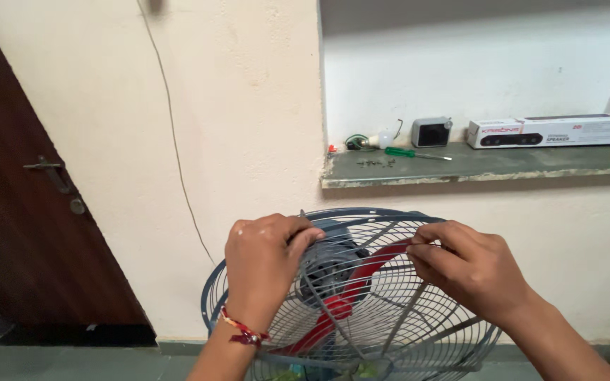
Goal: The person reassembles a standing electric fan by attaching a red fan blade to the motor hub and securing it with a screwdriver. They then place the front wire cage over the blade and fasten it to the rear cage using screws.
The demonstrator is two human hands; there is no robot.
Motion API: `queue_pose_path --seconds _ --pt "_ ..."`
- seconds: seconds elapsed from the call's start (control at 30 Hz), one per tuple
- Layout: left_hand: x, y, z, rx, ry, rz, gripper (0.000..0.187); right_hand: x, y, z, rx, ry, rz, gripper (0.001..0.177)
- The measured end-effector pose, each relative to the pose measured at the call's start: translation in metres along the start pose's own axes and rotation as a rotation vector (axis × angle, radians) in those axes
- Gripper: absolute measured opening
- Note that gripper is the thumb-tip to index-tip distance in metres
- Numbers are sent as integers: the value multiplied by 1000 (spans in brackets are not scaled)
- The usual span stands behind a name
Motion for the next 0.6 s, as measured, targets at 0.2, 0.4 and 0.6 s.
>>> queue_pose_path --seconds 0.2,0.4,0.6 --pt "-1 0 12 -394 161 205 20 5 3 3 47 -37 9 22" --pt "-6 19 39 -577 366 289 17 11 17 -2 72 -72 16 23" --pt "7 10 34 -176 73 -130 19 21 47 -30 153 -52 173 28"
Point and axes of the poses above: each hand's wrist, its own y-axis away from the middle knuckle, its own x-axis out of the palm, z = x × y, the point moved 1 cm from there along -y, towards the middle knuckle, and after that the axes turned 5 degrees about -y, right-handed, at the moved point
